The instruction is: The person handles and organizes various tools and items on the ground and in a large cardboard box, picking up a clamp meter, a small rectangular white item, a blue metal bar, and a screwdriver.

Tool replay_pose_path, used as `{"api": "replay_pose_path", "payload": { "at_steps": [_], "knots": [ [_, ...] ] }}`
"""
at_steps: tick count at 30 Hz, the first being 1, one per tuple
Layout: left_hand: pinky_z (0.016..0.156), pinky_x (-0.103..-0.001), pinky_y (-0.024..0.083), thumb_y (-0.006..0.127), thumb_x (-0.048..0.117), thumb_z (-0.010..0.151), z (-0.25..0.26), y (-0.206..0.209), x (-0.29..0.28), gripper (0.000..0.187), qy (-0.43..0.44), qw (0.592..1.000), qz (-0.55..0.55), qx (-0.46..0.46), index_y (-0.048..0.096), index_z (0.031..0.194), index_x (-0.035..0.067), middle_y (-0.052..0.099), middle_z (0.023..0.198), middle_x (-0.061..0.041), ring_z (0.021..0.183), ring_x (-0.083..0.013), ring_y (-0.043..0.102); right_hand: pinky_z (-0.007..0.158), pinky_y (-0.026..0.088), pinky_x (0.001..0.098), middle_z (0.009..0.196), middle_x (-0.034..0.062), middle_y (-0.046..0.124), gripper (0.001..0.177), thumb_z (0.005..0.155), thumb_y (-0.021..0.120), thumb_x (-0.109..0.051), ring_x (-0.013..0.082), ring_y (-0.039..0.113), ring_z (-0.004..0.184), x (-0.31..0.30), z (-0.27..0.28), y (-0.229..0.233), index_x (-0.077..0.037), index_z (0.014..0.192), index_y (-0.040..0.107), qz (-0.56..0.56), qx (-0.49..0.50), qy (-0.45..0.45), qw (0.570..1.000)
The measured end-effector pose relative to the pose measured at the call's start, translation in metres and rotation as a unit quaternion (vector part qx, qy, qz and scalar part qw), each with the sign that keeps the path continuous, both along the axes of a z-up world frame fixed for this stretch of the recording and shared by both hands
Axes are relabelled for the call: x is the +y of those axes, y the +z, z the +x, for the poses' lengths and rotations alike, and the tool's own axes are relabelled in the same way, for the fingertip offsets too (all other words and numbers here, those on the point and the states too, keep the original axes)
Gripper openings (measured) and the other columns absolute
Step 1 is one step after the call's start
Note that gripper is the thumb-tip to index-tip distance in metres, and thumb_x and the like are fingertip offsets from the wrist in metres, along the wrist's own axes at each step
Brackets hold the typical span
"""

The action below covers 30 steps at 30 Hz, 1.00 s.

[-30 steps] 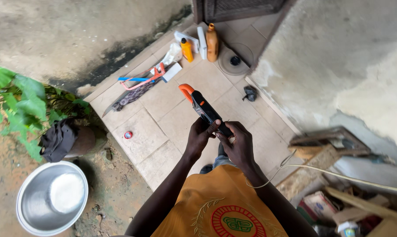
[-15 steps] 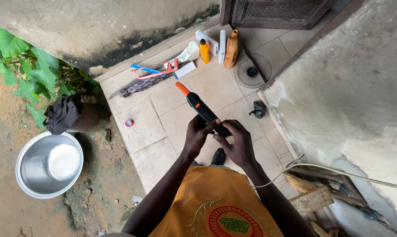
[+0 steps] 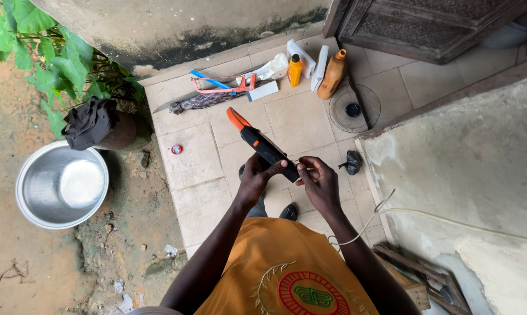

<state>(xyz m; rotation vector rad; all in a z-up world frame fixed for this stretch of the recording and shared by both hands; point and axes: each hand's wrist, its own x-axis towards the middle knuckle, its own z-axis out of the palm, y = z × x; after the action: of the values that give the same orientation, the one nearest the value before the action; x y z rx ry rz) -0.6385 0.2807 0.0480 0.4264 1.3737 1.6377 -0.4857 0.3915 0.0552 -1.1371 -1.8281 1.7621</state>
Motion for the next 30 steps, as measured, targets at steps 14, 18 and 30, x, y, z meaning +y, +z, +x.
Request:
{"api": "replay_pose_path", "payload": {
  "at_steps": [14,18,30],
  "knots": [
    [0.103,-0.039,0.051,0.082,0.020,0.088,-0.136,-0.006,0.038,0.050,-0.067,0.996,0.065,-0.001,0.061,0.126,-0.004,0.071,0.117,-0.011,0.114,-0.0205,0.066,0.075,0.062,0.0412,0.101,0.0152,0.073,0.036,0.096,0.065,-0.021,0.0269,0.075,0.083,0.053,-0.127,-0.022,0.004,0.123,0.064,-0.318,0.105,0.007,0.942],
    [0.104,-0.040,0.052,0.078,0.021,0.093,-0.179,-0.005,0.030,0.048,-0.049,0.996,0.071,-0.024,0.059,0.129,-0.004,0.070,0.119,-0.011,0.115,-0.0208,0.066,0.078,0.063,0.0454,0.098,0.0176,0.071,0.035,0.097,0.068,-0.018,0.0269,0.073,0.083,0.054,-0.175,-0.027,0.008,0.120,0.064,-0.331,0.132,0.033,0.934],
    [0.108,-0.039,0.049,0.075,0.016,0.093,-0.235,-0.020,0.044,0.045,0.094,0.994,0.042,-0.039,0.060,0.132,-0.003,0.073,0.119,-0.010,0.117,-0.0181,0.066,0.078,0.064,0.0411,0.107,0.0143,0.072,0.041,0.093,0.071,-0.021,0.0197,0.072,0.091,0.078,-0.264,-0.032,0.003,0.125,0.060,-0.299,0.042,0.070,0.951]
  ]
}}
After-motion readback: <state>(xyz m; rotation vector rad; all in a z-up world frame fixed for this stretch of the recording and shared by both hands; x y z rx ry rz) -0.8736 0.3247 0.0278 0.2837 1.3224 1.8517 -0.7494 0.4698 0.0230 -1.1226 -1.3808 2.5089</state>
